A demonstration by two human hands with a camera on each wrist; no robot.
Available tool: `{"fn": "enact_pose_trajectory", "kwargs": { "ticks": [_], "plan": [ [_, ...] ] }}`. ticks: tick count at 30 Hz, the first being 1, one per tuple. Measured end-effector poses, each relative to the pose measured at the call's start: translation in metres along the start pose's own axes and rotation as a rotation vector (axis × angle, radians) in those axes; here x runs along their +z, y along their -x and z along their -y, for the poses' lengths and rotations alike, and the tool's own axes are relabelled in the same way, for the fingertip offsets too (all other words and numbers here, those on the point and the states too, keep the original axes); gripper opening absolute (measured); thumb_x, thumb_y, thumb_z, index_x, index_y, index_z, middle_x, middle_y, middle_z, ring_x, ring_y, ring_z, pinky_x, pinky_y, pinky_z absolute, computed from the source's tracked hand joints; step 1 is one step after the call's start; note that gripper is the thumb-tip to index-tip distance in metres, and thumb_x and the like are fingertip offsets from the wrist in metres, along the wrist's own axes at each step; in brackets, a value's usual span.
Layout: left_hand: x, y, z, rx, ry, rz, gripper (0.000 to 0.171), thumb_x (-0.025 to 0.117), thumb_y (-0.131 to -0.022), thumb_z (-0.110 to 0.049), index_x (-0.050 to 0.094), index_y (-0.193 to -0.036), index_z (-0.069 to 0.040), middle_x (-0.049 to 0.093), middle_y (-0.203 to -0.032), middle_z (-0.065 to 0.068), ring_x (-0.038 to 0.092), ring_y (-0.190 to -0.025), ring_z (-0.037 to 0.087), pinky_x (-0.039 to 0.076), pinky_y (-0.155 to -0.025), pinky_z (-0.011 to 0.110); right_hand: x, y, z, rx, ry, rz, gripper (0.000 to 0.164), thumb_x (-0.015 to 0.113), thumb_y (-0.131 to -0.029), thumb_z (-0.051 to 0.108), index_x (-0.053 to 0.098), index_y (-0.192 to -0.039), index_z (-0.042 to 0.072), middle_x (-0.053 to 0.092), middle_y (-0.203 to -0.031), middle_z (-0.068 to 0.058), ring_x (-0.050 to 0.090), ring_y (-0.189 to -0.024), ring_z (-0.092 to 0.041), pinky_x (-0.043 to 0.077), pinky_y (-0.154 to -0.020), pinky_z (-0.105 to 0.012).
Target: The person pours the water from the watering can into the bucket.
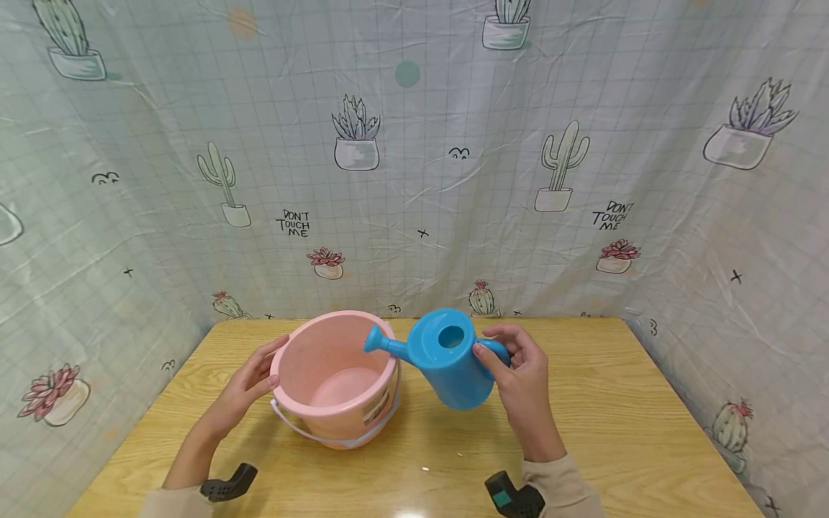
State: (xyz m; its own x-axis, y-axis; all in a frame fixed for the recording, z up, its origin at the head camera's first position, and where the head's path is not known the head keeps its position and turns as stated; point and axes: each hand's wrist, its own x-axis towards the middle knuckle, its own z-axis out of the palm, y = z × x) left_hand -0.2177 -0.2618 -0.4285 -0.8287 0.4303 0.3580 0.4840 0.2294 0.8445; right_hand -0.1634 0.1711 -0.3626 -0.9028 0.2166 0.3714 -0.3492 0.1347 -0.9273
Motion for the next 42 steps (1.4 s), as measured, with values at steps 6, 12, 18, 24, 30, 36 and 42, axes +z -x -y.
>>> {"fn": "enact_pose_trajectory", "kwargs": {
  "ticks": [6,12,18,24,30,36,42],
  "plan": [
    [0.0003,0.0,-0.0009,-0.005,0.001,-0.008,0.061,0.047,-0.098,-0.003,0.024,-0.154,-0.013,0.028,-0.155,0.025,0.042,-0.133,-0.004,0.044,-0.097,0.017,-0.0006,-0.0001,-0.0005,0.003,0.002,0.0,0.029,0.067,-0.09,0.009,0.057,-0.115,0.0,0.066,-0.098,0.011,0.063,-0.093,-0.005,0.049,-0.083,-0.017],
    [0.0009,0.0004,-0.0016,-0.006,0.002,-0.008,0.061,0.047,-0.098,-0.003,0.023,-0.154,-0.013,0.028,-0.155,0.025,0.042,-0.133,-0.004,0.044,-0.097,0.016,-0.0007,0.0,-0.0007,0.0,0.005,-0.001,0.027,0.068,-0.09,0.01,0.058,-0.114,0.004,0.066,-0.097,0.01,0.063,-0.093,-0.006,0.05,-0.083,-0.018],
    [0.0001,-0.0001,-0.0016,0.006,0.01,0.003,0.061,0.046,-0.099,-0.003,0.022,-0.154,-0.011,0.026,-0.155,0.027,0.041,-0.133,-0.004,0.045,-0.097,0.017,-0.0006,0.0001,0.0,0.004,0.008,-0.002,0.029,0.068,-0.09,0.011,0.057,-0.115,0.001,0.066,-0.096,0.01,0.062,-0.092,-0.007,0.05,-0.083,-0.018],
    [0.0006,-0.0002,-0.0015,0.007,0.007,-0.003,0.061,0.046,-0.098,-0.002,0.023,-0.154,-0.01,0.027,-0.155,0.026,0.041,-0.133,-0.005,0.044,-0.097,0.017,-0.001,0.001,0.0003,0.006,0.02,0.0,0.034,0.068,-0.09,0.011,0.056,-0.118,-0.003,0.065,-0.097,0.011,0.062,-0.092,-0.007,0.049,-0.083,-0.017],
    [-0.0002,-0.0006,0.0006,0.002,0.007,-0.008,0.061,0.047,-0.098,-0.002,0.024,-0.154,-0.011,0.027,-0.156,0.025,0.042,-0.132,-0.005,0.045,-0.096,0.017,-0.0008,0.0008,0.0003,-0.001,0.023,0.0,0.032,0.068,-0.09,0.011,0.056,-0.118,-0.001,0.065,-0.097,0.011,0.062,-0.091,-0.007,0.049,-0.083,-0.017],
    [-0.0005,-0.0017,0.0019,0.009,0.006,-0.001,0.061,0.046,-0.098,-0.003,0.023,-0.154,-0.011,0.026,-0.156,0.026,0.042,-0.133,-0.004,0.045,-0.097,0.017,-0.0002,0.0003,0.0006,-0.004,0.031,-0.004,0.033,0.067,-0.09,0.009,0.056,-0.119,-0.004,0.065,-0.096,0.011,0.062,-0.091,-0.006,0.049,-0.083,-0.016],
    [-0.0007,-0.0016,0.002,0.007,0.006,0.002,0.061,0.047,-0.098,-0.003,0.023,-0.154,-0.011,0.027,-0.155,0.026,0.042,-0.132,-0.003,0.045,-0.096,0.017,0.0004,-0.0003,-0.0001,-0.007,0.034,-0.005,0.032,0.067,-0.09,0.008,0.056,-0.118,-0.003,0.065,-0.097,0.012,0.062,-0.091,-0.005,0.049,-0.083,-0.016]
  ]
}}
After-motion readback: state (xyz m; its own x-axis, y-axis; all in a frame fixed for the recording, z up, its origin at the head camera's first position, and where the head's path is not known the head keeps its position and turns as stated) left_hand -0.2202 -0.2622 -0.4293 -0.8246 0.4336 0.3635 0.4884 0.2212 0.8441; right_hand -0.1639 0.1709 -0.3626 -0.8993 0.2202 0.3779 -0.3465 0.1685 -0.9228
